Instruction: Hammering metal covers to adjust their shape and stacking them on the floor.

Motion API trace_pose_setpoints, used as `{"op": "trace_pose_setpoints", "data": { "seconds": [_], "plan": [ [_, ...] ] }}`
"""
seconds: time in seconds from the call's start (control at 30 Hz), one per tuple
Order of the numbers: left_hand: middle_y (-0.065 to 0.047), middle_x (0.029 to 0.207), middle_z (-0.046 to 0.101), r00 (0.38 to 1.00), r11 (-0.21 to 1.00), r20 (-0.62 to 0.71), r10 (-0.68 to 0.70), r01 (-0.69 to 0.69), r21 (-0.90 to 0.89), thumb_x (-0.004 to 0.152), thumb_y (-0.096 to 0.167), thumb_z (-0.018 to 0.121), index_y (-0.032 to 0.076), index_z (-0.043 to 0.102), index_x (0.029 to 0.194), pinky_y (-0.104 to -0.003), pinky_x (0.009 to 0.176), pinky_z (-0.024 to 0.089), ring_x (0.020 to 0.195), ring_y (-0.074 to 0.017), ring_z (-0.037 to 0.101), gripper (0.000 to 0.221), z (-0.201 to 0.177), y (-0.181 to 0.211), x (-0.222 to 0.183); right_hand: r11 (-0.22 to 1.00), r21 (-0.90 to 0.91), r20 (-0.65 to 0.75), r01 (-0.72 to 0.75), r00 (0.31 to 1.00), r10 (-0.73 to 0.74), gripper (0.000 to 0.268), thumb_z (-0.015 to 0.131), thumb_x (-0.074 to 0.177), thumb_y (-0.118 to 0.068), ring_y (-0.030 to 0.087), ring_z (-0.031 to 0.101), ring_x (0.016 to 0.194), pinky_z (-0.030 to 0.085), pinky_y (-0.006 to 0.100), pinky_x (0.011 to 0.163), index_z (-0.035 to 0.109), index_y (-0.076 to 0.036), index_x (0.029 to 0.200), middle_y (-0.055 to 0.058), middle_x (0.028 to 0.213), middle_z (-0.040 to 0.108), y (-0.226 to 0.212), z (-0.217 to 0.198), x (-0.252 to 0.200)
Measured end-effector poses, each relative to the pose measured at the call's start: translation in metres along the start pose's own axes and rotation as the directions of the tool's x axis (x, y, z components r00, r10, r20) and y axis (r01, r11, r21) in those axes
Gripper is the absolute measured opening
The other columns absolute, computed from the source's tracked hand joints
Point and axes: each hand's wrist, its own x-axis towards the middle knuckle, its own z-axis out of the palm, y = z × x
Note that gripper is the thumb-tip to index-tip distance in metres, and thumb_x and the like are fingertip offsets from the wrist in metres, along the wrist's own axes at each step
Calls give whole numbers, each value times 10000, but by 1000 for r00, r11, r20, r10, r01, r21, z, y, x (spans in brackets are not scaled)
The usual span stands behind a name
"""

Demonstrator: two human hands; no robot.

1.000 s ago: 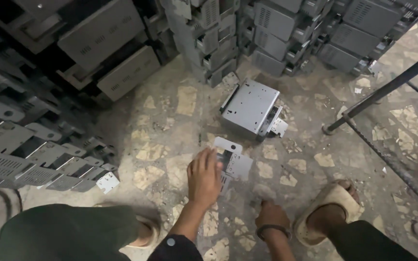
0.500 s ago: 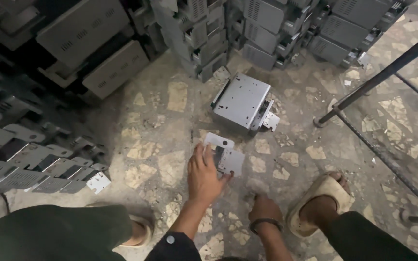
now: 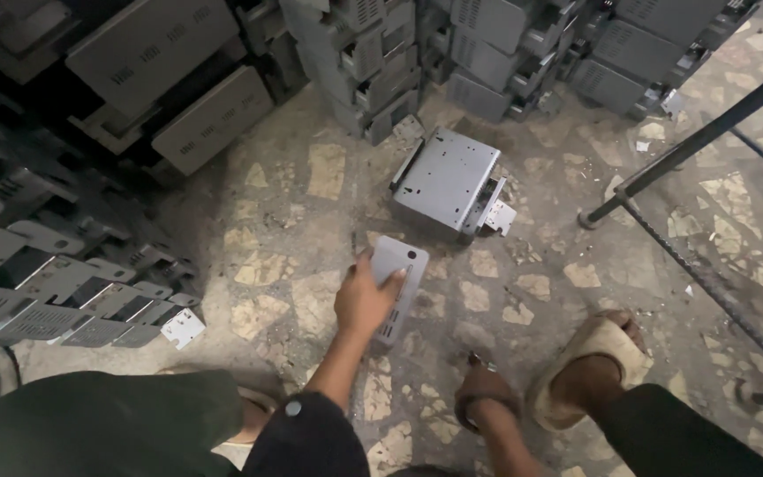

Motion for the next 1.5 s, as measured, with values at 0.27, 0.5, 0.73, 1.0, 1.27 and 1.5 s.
{"op": "trace_pose_setpoints", "data": {
  "seconds": [0.27, 0.5, 0.73, 1.0, 1.27, 1.5],
  "plan": [
    [-244, 996, 764, 902, 916, 304, -305, 366, -167, 903, 677, 582, 20, 725, 1120, -508, 852, 562, 995, -430, 741, 706, 43, -48, -9, 749, 661, -9, 32, 999, -35, 340, 707, 881, -379, 250, 549, 669, 430, 414, 586, 692, -98, 1070, 94, 780, 621, -16, -17, 10],
    [-313, 1007, 708, 964, 942, -17, -266, 256, -216, 970, 609, 512, -12, 618, 1124, -567, 836, 516, 981, -516, 669, 649, 32, -28, -36, 479, 873, -77, 91, 996, -48, 427, 664, 916, -466, 163, 545, 534, 437, 340, 471, 660, -45, 981, 9, 645, 590, -64, -99, -18],
    [-320, 994, 700, 967, 947, 18, -255, 254, -195, 985, 598, 515, -12, 621, 1088, -571, 814, 517, 978, -528, 657, 627, 24, -22, -32, 913, 158, -236, 376, 912, -334, 444, 698, 913, -458, 281, 711, 702, 541, 430, 699, 742, -17, 945, 171, 795, 742, -99, -158, 21],
    [-312, 856, 704, 966, 952, -121, -230, 197, -234, 961, 563, 584, -4, 648, 984, -579, 728, 522, 872, -517, 684, 571, 49, -39, -33, 884, -235, -144, 405, 885, -443, 518, 806, 777, -499, 457, 639, 1073, 493, 506, 881, 770, -126, 1134, 228, 1176, 660, -83, -155, 90],
    [-284, 788, 707, 968, 938, -106, -228, 189, -290, 961, 547, 597, -8, 637, 932, -563, 675, 528, 798, -499, 702, 557, 50, -42, -32, 917, 368, -254, 152, 966, -58, 480, 644, 918, -466, 406, 766, 1002, 570, 499, 902, 746, -59, 1151, 249, 1041, 779, -115, -173, 39],
    [-280, 759, 680, 975, 952, -166, -149, 97, -289, 986, 521, 593, -12, 617, 925, -563, 629, 510, 742, -507, 674, 537, 53, -46, -35, 981, 8, -227, 192, 956, -185, 444, 708, 866, -465, 425, 693, 1064, 535, 486, 951, 769, -81, 1079, 242, 1079, 733, -110, -163, 44]
  ]
}}
